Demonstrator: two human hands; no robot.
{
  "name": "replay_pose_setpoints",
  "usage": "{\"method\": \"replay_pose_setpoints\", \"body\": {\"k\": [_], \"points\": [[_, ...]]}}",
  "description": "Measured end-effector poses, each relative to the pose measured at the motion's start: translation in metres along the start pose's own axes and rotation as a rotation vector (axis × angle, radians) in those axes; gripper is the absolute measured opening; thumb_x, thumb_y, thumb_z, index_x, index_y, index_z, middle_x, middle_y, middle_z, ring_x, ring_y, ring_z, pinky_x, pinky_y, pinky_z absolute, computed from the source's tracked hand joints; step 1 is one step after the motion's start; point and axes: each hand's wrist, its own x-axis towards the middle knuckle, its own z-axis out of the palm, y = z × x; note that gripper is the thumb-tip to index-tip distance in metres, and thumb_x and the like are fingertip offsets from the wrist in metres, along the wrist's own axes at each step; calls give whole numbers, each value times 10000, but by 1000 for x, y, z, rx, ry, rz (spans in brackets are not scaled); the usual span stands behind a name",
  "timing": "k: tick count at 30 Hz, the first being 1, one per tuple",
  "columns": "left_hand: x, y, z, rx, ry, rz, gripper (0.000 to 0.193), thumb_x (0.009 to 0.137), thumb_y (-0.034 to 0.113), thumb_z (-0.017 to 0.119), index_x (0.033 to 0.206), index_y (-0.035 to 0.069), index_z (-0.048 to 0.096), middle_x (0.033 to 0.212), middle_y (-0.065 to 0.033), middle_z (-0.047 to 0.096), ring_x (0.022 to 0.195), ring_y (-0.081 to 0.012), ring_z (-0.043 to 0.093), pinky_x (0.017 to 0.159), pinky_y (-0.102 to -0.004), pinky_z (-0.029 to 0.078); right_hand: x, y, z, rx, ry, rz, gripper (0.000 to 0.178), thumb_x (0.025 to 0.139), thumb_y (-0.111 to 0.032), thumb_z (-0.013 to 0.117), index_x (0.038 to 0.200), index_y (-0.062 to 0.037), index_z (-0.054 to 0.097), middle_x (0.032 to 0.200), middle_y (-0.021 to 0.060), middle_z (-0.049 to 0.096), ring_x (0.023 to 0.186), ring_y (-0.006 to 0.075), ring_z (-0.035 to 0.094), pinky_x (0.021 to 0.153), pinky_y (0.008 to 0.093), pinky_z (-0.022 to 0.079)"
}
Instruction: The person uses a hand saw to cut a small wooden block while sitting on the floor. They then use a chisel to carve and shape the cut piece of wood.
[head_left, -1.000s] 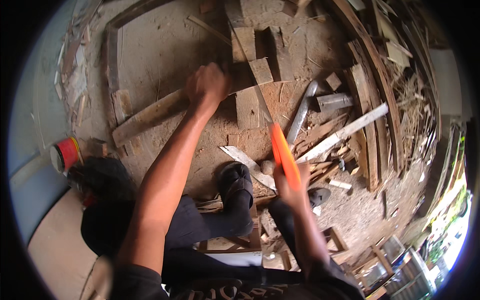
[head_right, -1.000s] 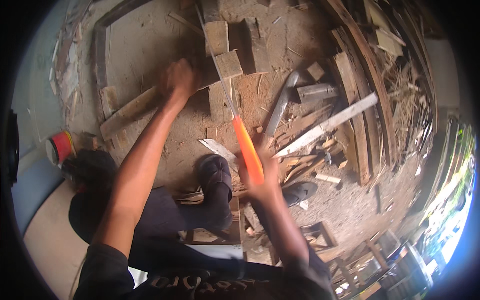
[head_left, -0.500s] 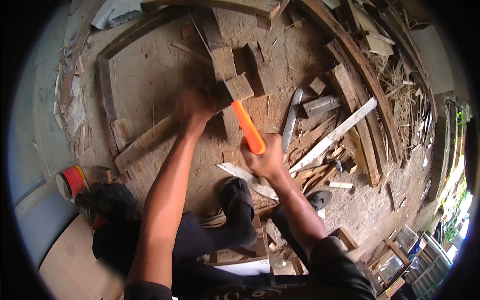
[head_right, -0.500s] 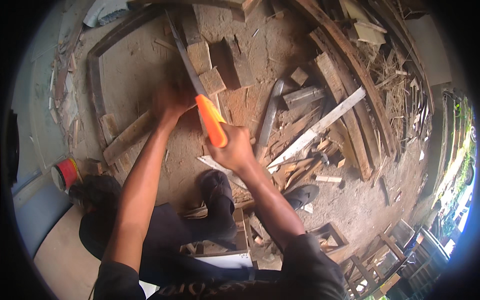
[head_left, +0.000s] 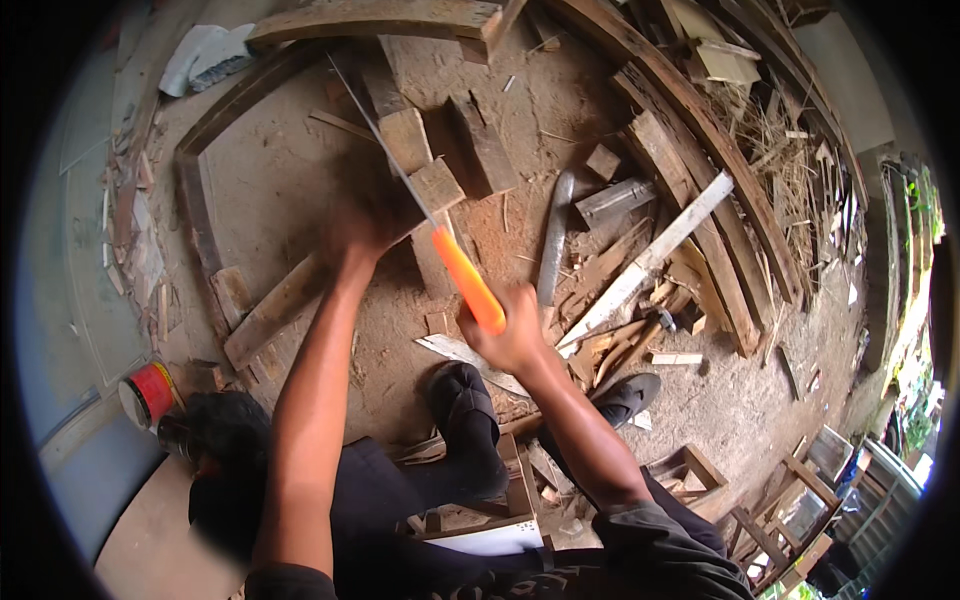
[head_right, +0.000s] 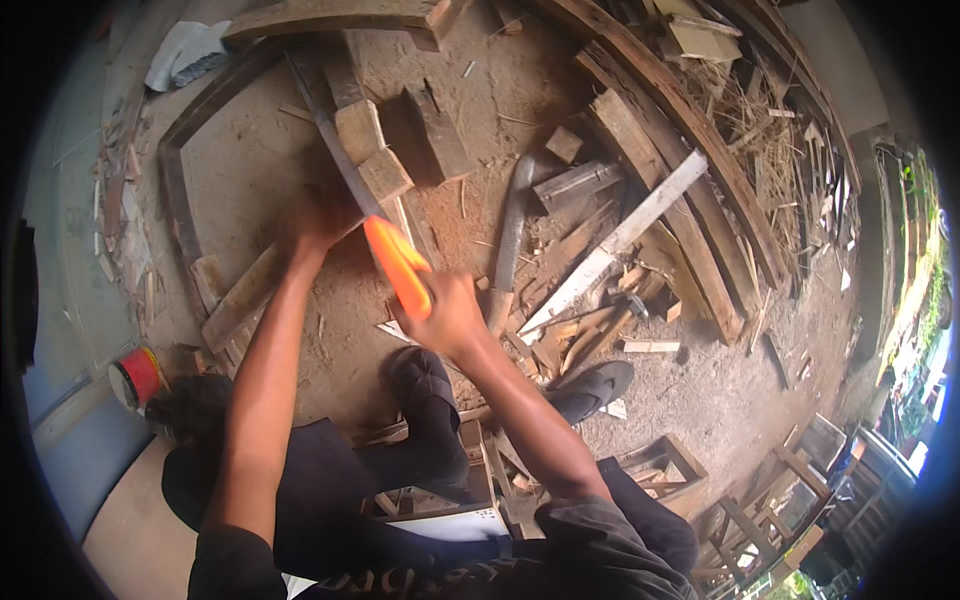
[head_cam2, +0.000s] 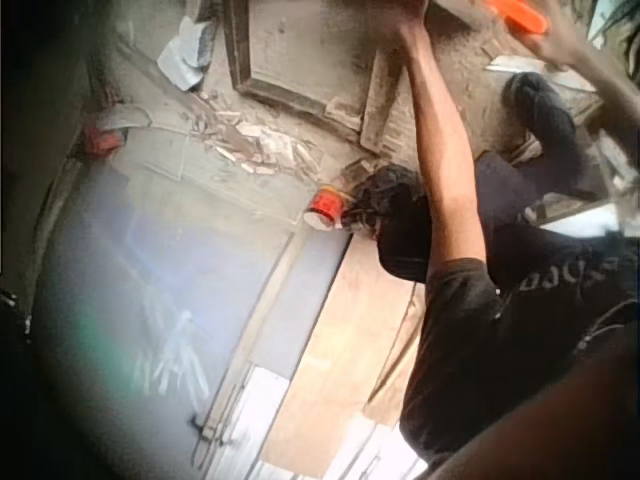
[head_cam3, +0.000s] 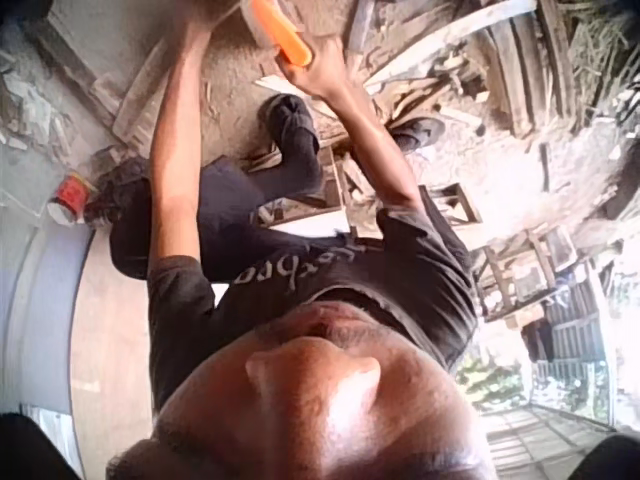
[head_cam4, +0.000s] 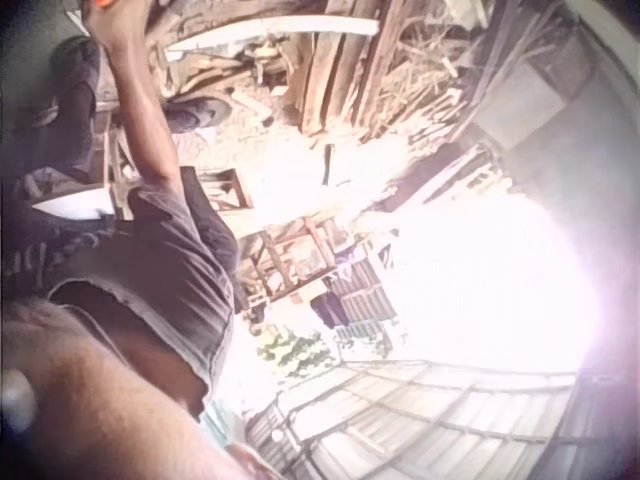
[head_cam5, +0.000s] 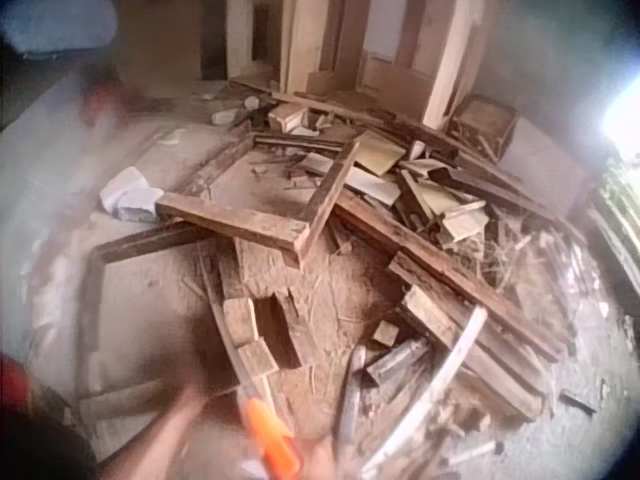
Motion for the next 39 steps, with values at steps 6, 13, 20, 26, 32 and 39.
{"method": "replay_pose_setpoints", "body": {"k": [6,13,20,26,32,39], "points": [[-11,39,-25,69,102,-148,453,984,390,475,930,27,740,972,-260,718,929,-462,693,839,-533,550,-138,20,-40,-49,-103,23,411,745,-187,779,1130,-51,728,911,219,737,927,351,741,863,416,579],[4,-31,16,163,-26,44,465,967,432,513,1030,16,709,1079,-296,681,1064,-483,635,905,-543,519,-4,-5,11,85,105,10,256,733,-217,769,920,-48,724,739,216,672,656,419,662,603,461,516],[-2,4,-18,43,74,-20,459,969,383,560,1004,-55,694,1060,-316,680,1033,-472,652,860,-526,522,-87,13,-31,114,-3,-112,316,741,-116,745,1038,-10,729,756,212,687,657,366,706,679,422,596],[-11,13,-40,66,-61,302,307,876,284,691,957,-11,719,1039,-305,704,993,-415,692,815,-503,542,-33,-4,3,32,84,-66,247,758,-220,717,861,2,681,720,248,646,695,451,670,672,475,566],[3,-16,-18,497,177,259,337,858,311,661,914,-16,718,1006,-276,717,972,-378,708,775,-476,542,-120,7,-47,158,4,-133,247,746,-142,745,940,10,729,732,221,682,675,359,714,663,443,584],[1,5,-32,-89,-64,177,388,891,392,636,882,20,746,879,-247,729,882,-423,715,685,-495,546,-22,-1,1,137,-67,101,286,791,-247,695,877,26,682,766,264,672,710,458,676,734,482,575]]}}
